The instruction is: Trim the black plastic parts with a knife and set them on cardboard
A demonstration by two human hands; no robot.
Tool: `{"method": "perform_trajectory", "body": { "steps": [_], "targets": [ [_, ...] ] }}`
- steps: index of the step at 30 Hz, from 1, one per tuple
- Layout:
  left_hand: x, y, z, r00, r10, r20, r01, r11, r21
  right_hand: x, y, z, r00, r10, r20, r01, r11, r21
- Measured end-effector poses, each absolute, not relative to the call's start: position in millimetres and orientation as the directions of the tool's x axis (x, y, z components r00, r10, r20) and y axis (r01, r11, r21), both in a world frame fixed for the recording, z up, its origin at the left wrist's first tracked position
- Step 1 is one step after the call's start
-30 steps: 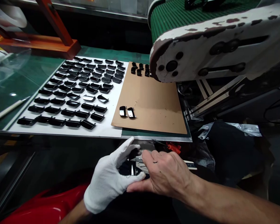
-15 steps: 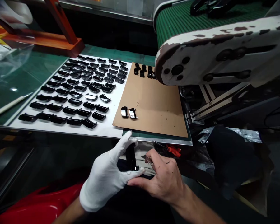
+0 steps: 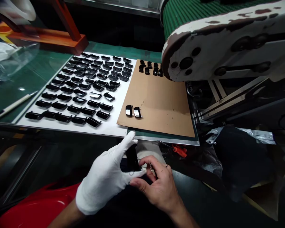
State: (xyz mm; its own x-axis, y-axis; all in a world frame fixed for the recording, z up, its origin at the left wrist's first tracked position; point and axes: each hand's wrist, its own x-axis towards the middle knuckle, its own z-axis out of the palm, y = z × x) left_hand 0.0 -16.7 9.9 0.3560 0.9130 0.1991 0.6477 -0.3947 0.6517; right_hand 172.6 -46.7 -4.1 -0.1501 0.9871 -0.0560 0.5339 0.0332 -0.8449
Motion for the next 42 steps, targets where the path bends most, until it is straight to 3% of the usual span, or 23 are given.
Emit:
{"method": "perform_trajectory", "body": {
  "steps": [7, 13, 19, 26, 33, 38, 40, 42],
  "targets": [
    [0.9, -18.5, 16.1, 0.336, 0.915, 0.225, 0.540, -0.383, 0.750, 174.8, -36.2, 11.4, -0.198, 0.979, 0.041, 0.664, 0.165, -0.730],
    [0.6, -20.9, 17.7, 0.339, 0.938, 0.067, 0.360, -0.195, 0.912, 171.4, -29.6, 21.0, -0.264, 0.945, 0.194, 0.677, 0.324, -0.661],
    [0.5, -21.1, 16.1, 0.339, 0.941, -0.011, 0.161, -0.046, 0.986, 167.6, -29.2, 24.8, -0.247, 0.936, 0.252, 0.709, 0.351, -0.612],
    [4.7, -20.6, 15.1, 0.303, 0.951, -0.059, 0.055, 0.044, 0.998, 166.6, -28.4, 26.3, -0.247, 0.940, 0.237, 0.729, 0.341, -0.594],
    [3.1, -17.7, 15.6, 0.307, 0.949, -0.069, 0.149, 0.023, 0.988, 165.8, -28.7, 25.6, -0.264, 0.937, 0.230, 0.766, 0.348, -0.540],
    [0.4, -14.8, 8.4, 0.330, 0.944, 0.019, 0.268, -0.114, 0.957, 182.0, -22.6, 25.7, -0.292, 0.938, 0.186, 0.784, 0.346, -0.515],
    [-2.4, -13.5, 1.0, 0.308, 0.945, 0.111, 0.362, -0.225, 0.904, 205.4, -7.8, 18.5, -0.247, 0.960, 0.133, 0.854, 0.281, -0.437],
    [-6.5, -11.2, -7.1, 0.281, 0.936, 0.212, 0.456, -0.324, 0.829, 235.2, 16.8, 3.7, -0.069, 0.994, 0.080, 0.957, 0.089, -0.275]
  ]
}}
